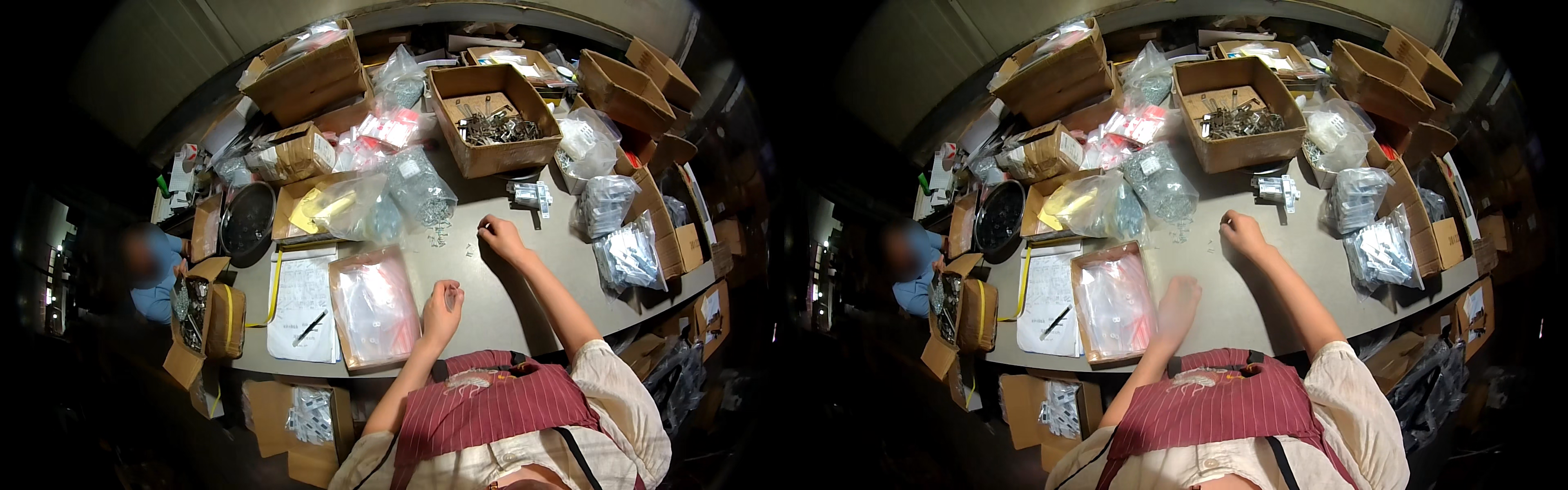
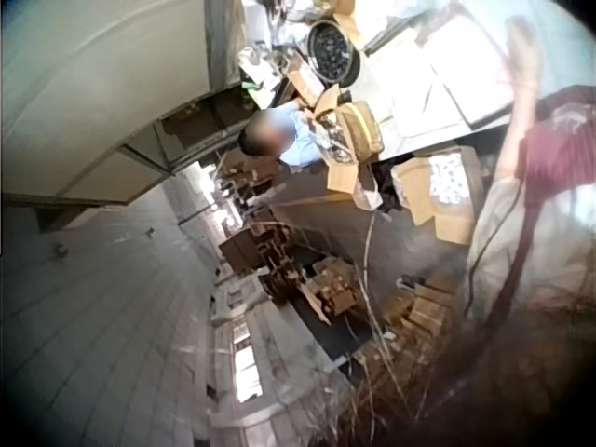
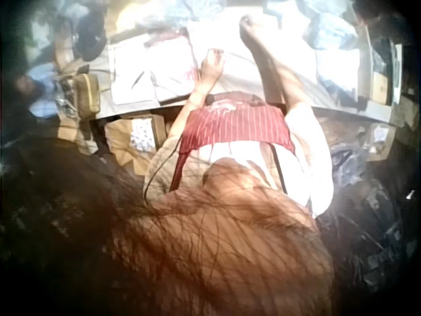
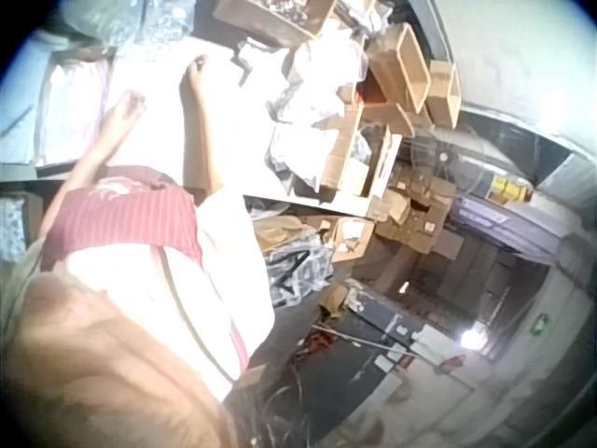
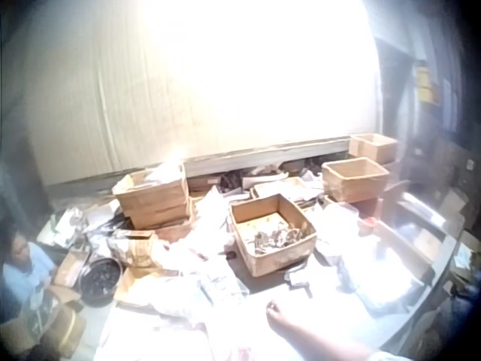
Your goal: The person walks through a warehouse and sits at a table to assemble small metal hardware components. They pick up individual metal pieces and fasteners, insert them into a white plastic housing, and place the assembled units on the table.
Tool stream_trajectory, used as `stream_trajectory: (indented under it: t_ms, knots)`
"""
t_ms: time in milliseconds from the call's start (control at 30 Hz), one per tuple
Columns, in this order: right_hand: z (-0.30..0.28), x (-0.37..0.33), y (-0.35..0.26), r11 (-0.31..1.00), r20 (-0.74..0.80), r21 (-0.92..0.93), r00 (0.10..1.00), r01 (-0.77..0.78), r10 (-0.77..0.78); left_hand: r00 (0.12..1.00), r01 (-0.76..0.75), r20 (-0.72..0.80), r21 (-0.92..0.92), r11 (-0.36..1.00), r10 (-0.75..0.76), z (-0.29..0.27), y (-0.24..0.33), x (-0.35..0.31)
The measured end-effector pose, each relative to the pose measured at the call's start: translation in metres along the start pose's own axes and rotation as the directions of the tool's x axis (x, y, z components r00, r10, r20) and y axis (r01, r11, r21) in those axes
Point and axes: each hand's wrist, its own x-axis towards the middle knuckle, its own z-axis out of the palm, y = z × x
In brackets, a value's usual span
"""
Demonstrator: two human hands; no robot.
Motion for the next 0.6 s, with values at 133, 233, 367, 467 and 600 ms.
stream_trajectory:
  t_ms: [133, 233, 367, 467, 600]
  knots:
    - [0.006, -0.007, -0.009, 0.962, 0.118, -0.269, 0.993, 0.048, -0.016, 0.989, -0.135, -0.072, -0.041, 0.99, 0.132, 0.005, -0.007, -0.001]
    - [0.011, -0.014, 0.017, 0.988, 0.109, 0.08, 0.987, -0.131, 0.122, 0.984, -0.16, -0.085, -0.002, 0.987, 0.16, 0.008, -0.007, 0.0]
    - [-0.03, -0.037, -0.043, 0.184, 0.527, 0.773, 0.776, -0.607, 0.347, 0.986, -0.145, -0.075, 0.085, 0.986, 0.151, 0.006, -0.011, -0.001]
    - [-0.04, -0.06, -0.05, -0.218, 0.536, 0.836, 0.834, -0.504, 0.131, 0.996, -0.083, -0.034, 0.027, 0.996, 0.084, 0.009, 0.002, 0.0]
    - [-0.05, -0.068, -0.07, -0.484, 0.467, 0.775, 0.884, -0.406, 0.005, 0.985, -0.171, 0.03, 0.02, 0.985, 0.17, 0.027, 0.009, 0.003]
